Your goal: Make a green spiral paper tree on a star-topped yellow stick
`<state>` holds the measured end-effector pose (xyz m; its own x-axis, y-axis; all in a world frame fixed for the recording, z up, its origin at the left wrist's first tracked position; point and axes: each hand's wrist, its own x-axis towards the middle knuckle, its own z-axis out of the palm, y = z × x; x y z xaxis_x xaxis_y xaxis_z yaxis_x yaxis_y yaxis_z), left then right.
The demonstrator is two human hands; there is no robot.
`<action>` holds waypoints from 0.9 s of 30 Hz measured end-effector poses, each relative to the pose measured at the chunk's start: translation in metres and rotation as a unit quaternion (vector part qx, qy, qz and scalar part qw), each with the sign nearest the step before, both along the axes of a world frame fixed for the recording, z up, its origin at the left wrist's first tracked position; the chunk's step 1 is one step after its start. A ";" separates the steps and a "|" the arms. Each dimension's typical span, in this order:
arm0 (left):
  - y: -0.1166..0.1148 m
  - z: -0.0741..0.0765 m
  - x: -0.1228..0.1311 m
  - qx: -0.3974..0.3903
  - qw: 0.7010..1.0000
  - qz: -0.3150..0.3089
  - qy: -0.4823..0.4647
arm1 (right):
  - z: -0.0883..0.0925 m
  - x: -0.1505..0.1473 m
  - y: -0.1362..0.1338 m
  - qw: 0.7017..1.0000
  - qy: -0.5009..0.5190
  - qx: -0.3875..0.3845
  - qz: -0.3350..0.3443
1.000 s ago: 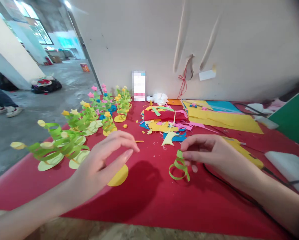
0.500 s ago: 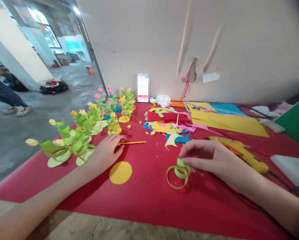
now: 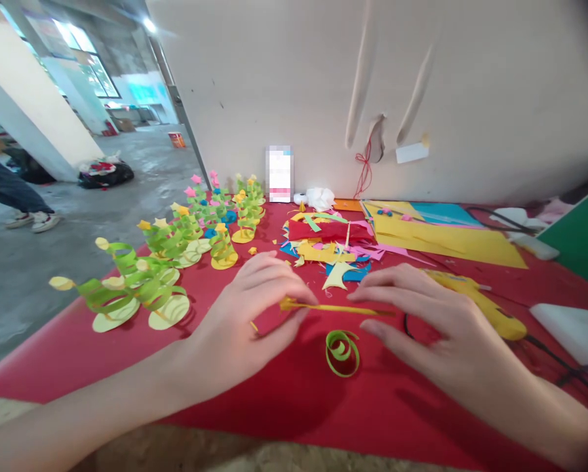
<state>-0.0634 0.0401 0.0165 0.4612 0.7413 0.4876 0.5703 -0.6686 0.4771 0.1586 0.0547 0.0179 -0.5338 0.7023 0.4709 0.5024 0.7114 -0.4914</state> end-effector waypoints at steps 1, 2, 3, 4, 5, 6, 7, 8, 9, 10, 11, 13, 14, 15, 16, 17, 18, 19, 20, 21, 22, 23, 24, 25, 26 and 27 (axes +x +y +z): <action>0.000 0.005 0.005 0.015 1.000 -0.018 -0.007 | 0.003 0.000 -0.002 1.000 -0.004 0.013 0.005; 0.000 0.010 0.009 0.028 0.999 -0.030 -0.009 | 0.006 0.000 -0.005 1.000 -0.006 0.023 0.008; 0.000 0.013 0.012 0.037 0.998 -0.040 -0.010 | 0.008 0.000 -0.007 1.000 -0.004 0.028 0.009; 0.001 0.016 0.014 0.045 0.998 -0.048 -0.011 | 0.010 0.000 -0.008 1.000 0.001 0.029 0.007; 0.001 0.018 0.015 0.049 0.997 -0.049 -0.017 | 0.011 0.000 -0.010 1.000 0.008 0.029 0.005; 0.001 0.019 0.016 0.045 0.998 -0.042 -0.028 | 0.012 0.000 -0.011 1.000 0.015 0.026 0.003; 0.001 0.020 0.016 0.035 0.998 -0.029 -0.045 | 0.013 0.000 -0.012 0.999 0.024 0.022 -0.001; 0.001 0.020 0.017 0.015 0.998 -0.012 -0.063 | 0.014 0.001 -0.012 0.999 0.031 0.016 -0.007; 0.001 0.019 0.017 -0.011 0.997 0.002 -0.080 | 0.015 0.001 -0.013 0.999 0.037 0.009 -0.017; 0.001 0.019 0.018 -0.042 0.995 0.008 -0.094 | 0.015 0.001 -0.013 0.999 0.043 0.003 -0.027; 0.001 0.019 0.019 -0.076 0.991 0.008 -0.107 | 0.016 0.001 -0.013 0.998 0.047 -0.003 -0.034; 0.002 0.019 0.022 -0.133 0.982 0.005 -0.135 | 0.017 0.001 -0.013 0.998 0.053 -0.011 -0.037; 0.002 0.020 0.023 -0.155 0.977 0.009 -0.148 | 0.018 0.002 -0.013 0.998 0.055 -0.013 -0.038; 0.002 0.020 0.024 -0.169 0.973 0.015 -0.159 | 0.018 0.002 -0.013 0.997 0.059 -0.015 -0.039; 0.001 0.020 0.025 -0.179 0.969 0.021 -0.167 | 0.017 0.003 -0.013 0.997 0.061 -0.017 -0.041; 0.000 0.021 0.025 -0.184 0.968 0.022 -0.170 | 0.017 0.003 -0.013 0.997 0.064 -0.017 -0.045; -0.001 0.021 0.025 -0.189 0.967 0.021 -0.172 | 0.017 0.004 -0.014 0.996 0.066 -0.017 -0.050; -0.002 0.021 0.025 -0.192 0.965 0.021 -0.177 | 0.016 0.004 -0.014 0.996 0.068 -0.014 -0.053; -0.004 0.021 0.024 -0.193 0.963 0.024 -0.184 | 0.015 0.004 -0.015 0.996 0.068 -0.010 -0.057; -0.005 0.021 0.024 -0.193 0.962 0.028 -0.190 | 0.015 0.004 -0.016 0.996 0.069 -0.005 -0.059; -0.006 0.021 0.023 -0.194 0.961 0.031 -0.194 | 0.014 0.004 -0.016 0.996 0.069 -0.004 -0.062; -0.007 0.022 0.022 -0.193 0.961 0.033 -0.195 | 0.014 0.003 -0.017 0.996 0.069 -0.006 -0.062; -0.007 0.022 0.022 -0.191 0.961 0.032 -0.195 | 0.014 0.003 -0.018 0.996 0.072 -0.006 -0.060; -0.007 0.023 0.022 -0.189 0.963 0.028 -0.192 | 0.014 0.003 -0.018 0.995 0.075 -0.007 -0.058; -0.007 0.024 0.022 -0.185 0.964 0.022 -0.187 | 0.014 0.003 -0.018 0.996 0.075 -0.010 -0.055; -0.006 0.024 0.022 -0.179 0.967 0.015 -0.181 | 0.013 0.003 -0.018 0.996 0.074 -0.011 -0.050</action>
<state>-0.0417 0.0337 0.0407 0.2831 0.9033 0.3223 0.3389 -0.4086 0.8475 0.1614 0.0363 0.0313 -0.3875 0.7597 0.5223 0.4912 0.6496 -0.5803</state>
